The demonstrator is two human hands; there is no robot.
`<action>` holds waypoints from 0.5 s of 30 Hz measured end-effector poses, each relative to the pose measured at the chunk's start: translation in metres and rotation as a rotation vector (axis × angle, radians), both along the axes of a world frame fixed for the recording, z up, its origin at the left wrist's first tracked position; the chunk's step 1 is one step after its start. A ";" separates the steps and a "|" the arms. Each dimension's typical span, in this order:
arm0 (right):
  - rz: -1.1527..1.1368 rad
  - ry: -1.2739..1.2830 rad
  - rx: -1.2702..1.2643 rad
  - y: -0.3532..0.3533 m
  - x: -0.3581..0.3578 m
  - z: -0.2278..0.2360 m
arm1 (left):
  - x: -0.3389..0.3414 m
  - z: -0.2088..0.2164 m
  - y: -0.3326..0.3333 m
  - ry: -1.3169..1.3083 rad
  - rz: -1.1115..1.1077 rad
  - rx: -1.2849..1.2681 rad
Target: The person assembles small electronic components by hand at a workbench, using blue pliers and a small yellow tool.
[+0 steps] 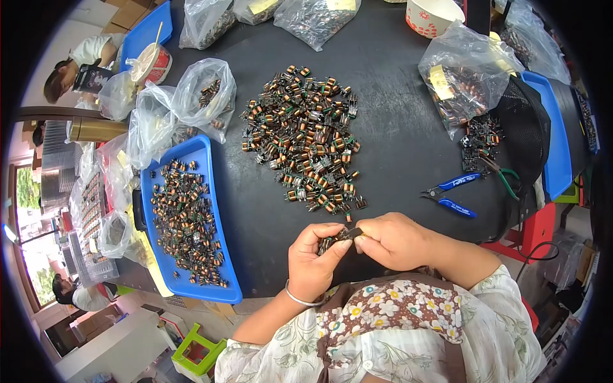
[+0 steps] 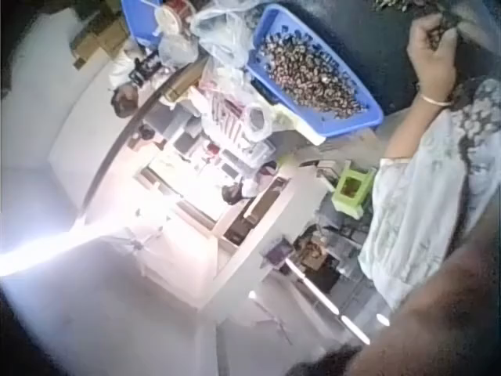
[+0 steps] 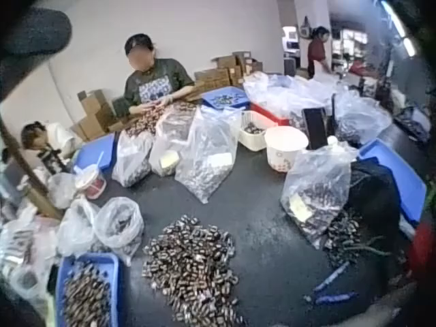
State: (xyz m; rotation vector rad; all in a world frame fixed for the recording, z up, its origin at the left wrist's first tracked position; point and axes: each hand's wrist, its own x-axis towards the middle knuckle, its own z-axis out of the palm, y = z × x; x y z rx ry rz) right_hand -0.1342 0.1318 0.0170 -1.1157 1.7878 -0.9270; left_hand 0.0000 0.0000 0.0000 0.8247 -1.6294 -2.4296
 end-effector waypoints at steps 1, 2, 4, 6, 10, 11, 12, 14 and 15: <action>-0.005 -0.072 -0.050 0.001 0.000 -0.004 | -0.001 -0.001 0.000 0.004 -0.009 -0.034; -0.011 -0.143 -0.100 0.001 0.000 -0.006 | -0.001 -0.001 0.000 0.008 -0.019 -0.068; -0.034 -0.038 -0.099 -0.002 0.003 -0.005 | -0.002 0.000 -0.001 0.014 0.006 -0.059; -0.061 0.067 -0.098 -0.003 0.005 -0.004 | -0.002 -0.001 -0.003 0.018 0.027 -0.049; -0.091 0.271 -0.136 -0.004 0.007 -0.002 | -0.001 -0.004 -0.004 0.030 0.039 -0.117; -0.075 0.312 -0.120 -0.004 0.007 -0.001 | -0.001 -0.004 -0.004 0.026 0.040 -0.150; -0.075 0.312 -0.119 -0.003 0.008 -0.001 | -0.001 -0.004 -0.003 0.025 0.040 -0.149; -0.067 0.361 -0.135 -0.002 0.008 0.000 | -0.003 -0.003 0.000 0.096 0.027 -0.256; -0.068 0.362 -0.134 -0.001 0.008 0.000 | -0.004 -0.003 0.001 0.097 0.026 -0.256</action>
